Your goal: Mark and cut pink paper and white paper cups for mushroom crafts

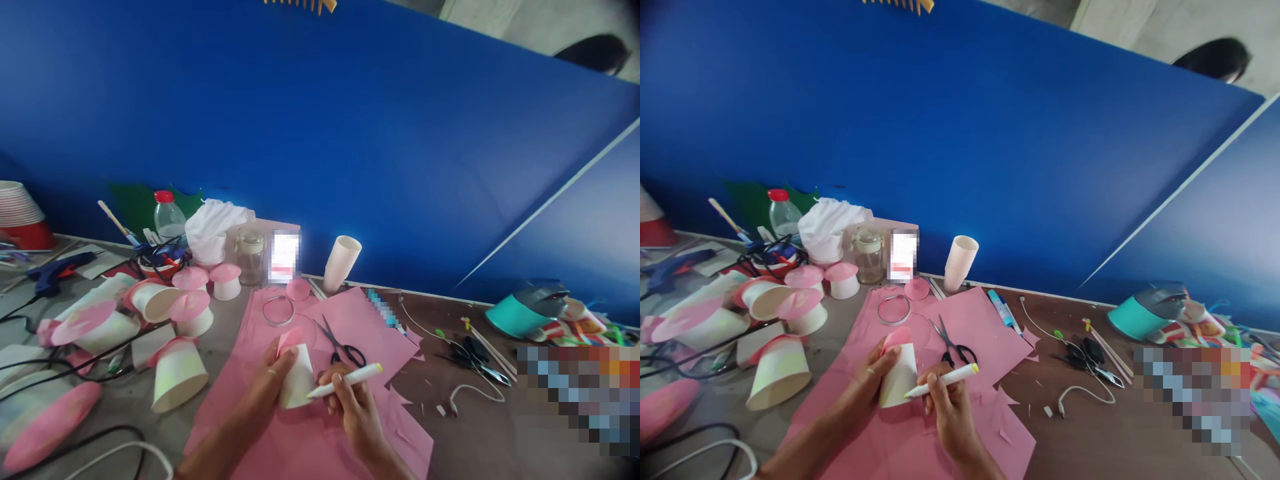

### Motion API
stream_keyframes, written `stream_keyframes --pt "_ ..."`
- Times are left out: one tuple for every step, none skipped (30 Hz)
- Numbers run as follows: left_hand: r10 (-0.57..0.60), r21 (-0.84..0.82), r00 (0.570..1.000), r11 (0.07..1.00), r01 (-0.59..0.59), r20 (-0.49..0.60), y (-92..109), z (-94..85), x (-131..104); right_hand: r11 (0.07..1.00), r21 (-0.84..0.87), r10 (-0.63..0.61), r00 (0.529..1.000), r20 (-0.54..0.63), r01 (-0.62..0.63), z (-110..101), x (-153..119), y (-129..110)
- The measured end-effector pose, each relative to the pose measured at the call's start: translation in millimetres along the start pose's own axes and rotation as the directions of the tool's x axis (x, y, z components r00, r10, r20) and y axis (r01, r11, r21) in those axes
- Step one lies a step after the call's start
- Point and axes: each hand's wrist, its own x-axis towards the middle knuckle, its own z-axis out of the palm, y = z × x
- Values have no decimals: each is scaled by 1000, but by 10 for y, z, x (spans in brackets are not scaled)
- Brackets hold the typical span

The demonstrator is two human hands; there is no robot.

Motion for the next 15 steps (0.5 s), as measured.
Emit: stream_keyframes --pt "3 8 1000 1000 -3 -8 11 9 -9 1000 -20 6 1000 14 -5 0 5 -5" --pt "5 16 1000 1000 -5 -15 20 16 -17 999 -38 9 1000 16 -8 -1 12 -9" --pt "4 21 1000 1000 -4 -17 27 21 -25 999 -49 8 1000 1 -8 -1 22 -11" --pt "-1 20 1000 1000 2 -16 34 24 -31 999 -51 4 1000 -31 -5 0 32 -10" --pt "-10 17 1000 1000 11 -17 38 25 -35 999 -41 -3 997 -75 0 0 41 -8" --pt "-19 11 1000 1000 19 -20 39 25 -37 1000 -21 -10 992 -122 7 1 48 -5" --pt "-24 0 999 1000 24 -25 36 21 -34 1000 6 -12 987 -158 13 1 51 -2" --pt "-25 -11 999 1000 25 -26 30 16 -28 999 35 -9 985 -174 15 1 51 2" --pt "-23 -22 999 1000 23 -31 19 8 -18 998 63 -2 985 -170 13 -1 47 4" --pt "-22 -31 999 999 20 -41 7 -1 -5 996 86 5 988 -152 8 -5 40 5" --pt "-22 -41 999 999 20 -46 -6 -10 10 995 102 9 992 -124 4 -10 31 6" --pt "-29 -48 998 999 27 -53 -17 -17 24 994 109 8 995 -95 2 -17 20 8" --pt "-40 -53 997 998 36 -59 -25 -21 36 994 107 5 998 -66 2 -25 9 9" --pt "-50 -58 997 997 46 -60 -27 -21 44 995 99 -1 999 -42 5 -33 -2 12" --pt "-57 -61 996 997 53 -62 -24 -16 47 996 87 -6 1000 -22 8 -41 -12 17"
